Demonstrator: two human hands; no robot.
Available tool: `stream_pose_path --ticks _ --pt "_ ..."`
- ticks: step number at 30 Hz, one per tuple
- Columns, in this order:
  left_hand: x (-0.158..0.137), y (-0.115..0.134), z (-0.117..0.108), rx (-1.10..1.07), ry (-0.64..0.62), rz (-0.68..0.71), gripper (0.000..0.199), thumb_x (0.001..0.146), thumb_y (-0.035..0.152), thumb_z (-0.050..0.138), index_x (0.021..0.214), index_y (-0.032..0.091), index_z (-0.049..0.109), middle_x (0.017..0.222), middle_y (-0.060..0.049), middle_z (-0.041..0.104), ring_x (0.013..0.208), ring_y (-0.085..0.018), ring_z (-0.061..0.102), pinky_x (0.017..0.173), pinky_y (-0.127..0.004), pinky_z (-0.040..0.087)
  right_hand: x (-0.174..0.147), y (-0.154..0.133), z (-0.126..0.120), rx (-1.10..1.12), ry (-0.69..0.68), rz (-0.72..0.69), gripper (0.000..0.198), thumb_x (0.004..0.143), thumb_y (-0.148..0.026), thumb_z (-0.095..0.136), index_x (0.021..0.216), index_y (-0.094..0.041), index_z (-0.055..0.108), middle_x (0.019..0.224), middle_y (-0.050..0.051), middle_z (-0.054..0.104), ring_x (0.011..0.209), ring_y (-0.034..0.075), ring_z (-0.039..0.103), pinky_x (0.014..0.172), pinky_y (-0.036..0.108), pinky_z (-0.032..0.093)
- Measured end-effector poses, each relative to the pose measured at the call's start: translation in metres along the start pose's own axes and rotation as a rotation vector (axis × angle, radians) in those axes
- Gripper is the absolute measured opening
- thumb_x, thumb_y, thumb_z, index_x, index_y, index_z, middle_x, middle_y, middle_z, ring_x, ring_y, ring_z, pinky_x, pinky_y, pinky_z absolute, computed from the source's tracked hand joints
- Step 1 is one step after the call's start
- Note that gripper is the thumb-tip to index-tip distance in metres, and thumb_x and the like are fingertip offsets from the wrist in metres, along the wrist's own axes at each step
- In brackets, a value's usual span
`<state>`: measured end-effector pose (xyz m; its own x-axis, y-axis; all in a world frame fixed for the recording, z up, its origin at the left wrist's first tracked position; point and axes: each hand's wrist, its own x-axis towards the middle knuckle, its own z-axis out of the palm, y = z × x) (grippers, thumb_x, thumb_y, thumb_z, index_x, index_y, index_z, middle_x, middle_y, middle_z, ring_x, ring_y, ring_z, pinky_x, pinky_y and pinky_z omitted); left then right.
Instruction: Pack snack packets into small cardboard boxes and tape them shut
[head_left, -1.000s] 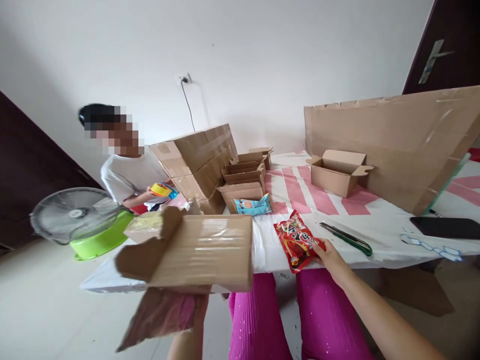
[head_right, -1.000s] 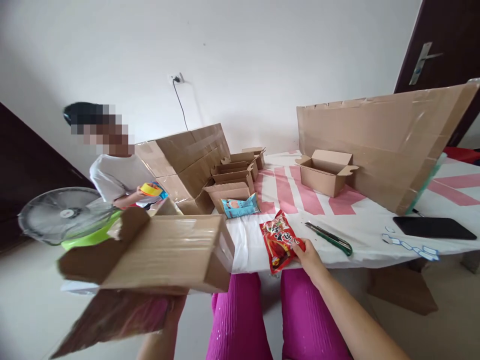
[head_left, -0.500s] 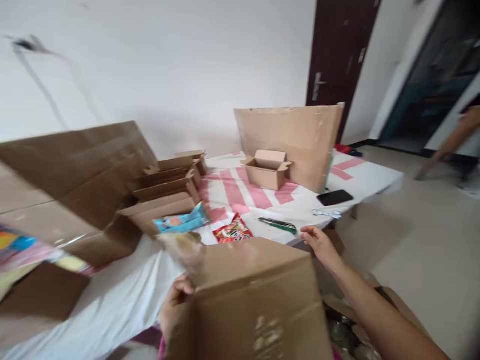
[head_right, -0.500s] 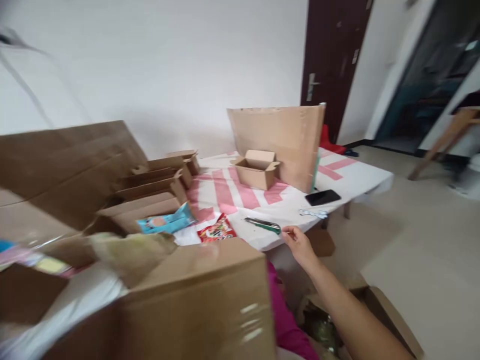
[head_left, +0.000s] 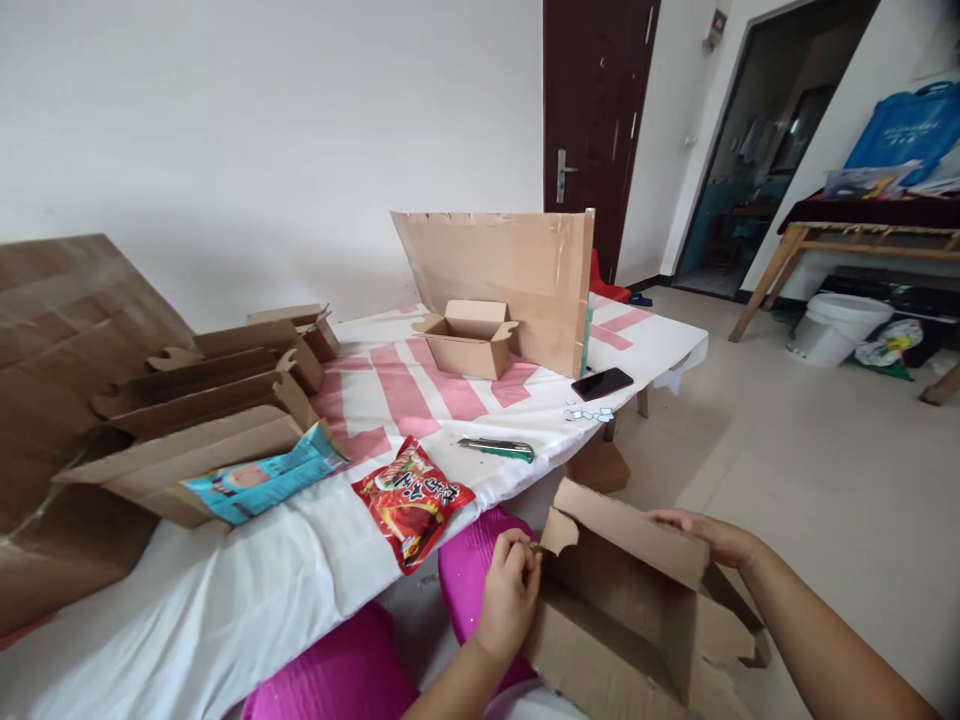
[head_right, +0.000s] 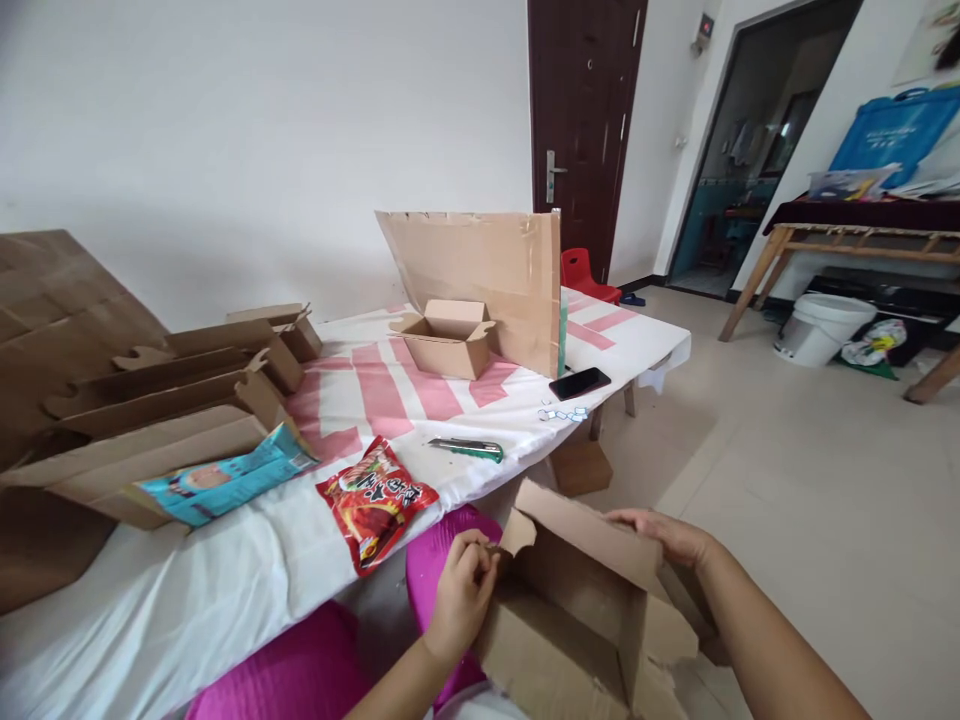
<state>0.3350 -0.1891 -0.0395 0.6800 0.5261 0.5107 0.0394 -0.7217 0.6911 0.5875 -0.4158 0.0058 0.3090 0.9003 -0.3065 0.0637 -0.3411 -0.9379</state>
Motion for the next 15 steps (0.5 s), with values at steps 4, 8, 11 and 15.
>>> stream_pose_path --ticks 4,8,11,15 --pt "-0.018 -0.011 0.008 0.003 -0.075 0.029 0.018 0.089 0.013 0.046 0.074 0.022 0.051 0.090 -0.006 0.059 0.084 -0.016 0.062 0.075 -0.029 0.055 0.008 -0.012 0.012 -0.268 -0.272 0.113 0.101 0.054 -0.072 0.071 0.137 -0.018 0.051 0.141 0.014 0.052 0.128 0.032 0.049 0.106 0.044 0.037" --pt "-0.025 -0.021 0.014 -0.028 -0.100 0.037 0.018 0.088 0.013 0.048 0.072 0.020 0.050 0.092 -0.006 0.060 0.086 -0.016 0.064 0.076 -0.028 0.055 0.025 0.000 0.060 -0.633 -0.207 0.275 0.105 0.047 -0.048 0.084 0.139 -0.015 0.045 0.132 0.019 0.057 0.117 0.035 0.056 0.098 0.042 0.043" --pt "-0.027 -0.028 0.015 -0.059 -0.121 0.014 0.009 0.088 0.015 0.050 0.082 0.020 0.055 0.104 -0.010 0.061 0.096 -0.019 0.064 0.081 -0.032 0.056 0.035 0.027 0.084 -0.631 0.097 0.305 0.077 0.049 -0.031 0.082 0.121 -0.017 0.059 0.108 0.014 0.069 0.104 0.036 0.062 0.091 0.043 0.044" --pt "-0.028 -0.042 0.005 -0.050 -0.068 -0.112 0.019 0.089 0.019 0.052 0.108 0.018 0.053 0.120 -0.015 0.056 0.087 -0.018 0.066 0.075 -0.034 0.058 0.053 0.061 0.059 -0.423 0.286 0.364 0.025 0.055 -0.016 0.078 0.078 -0.018 0.067 0.073 0.005 0.070 0.084 0.032 0.067 0.079 0.039 0.048"
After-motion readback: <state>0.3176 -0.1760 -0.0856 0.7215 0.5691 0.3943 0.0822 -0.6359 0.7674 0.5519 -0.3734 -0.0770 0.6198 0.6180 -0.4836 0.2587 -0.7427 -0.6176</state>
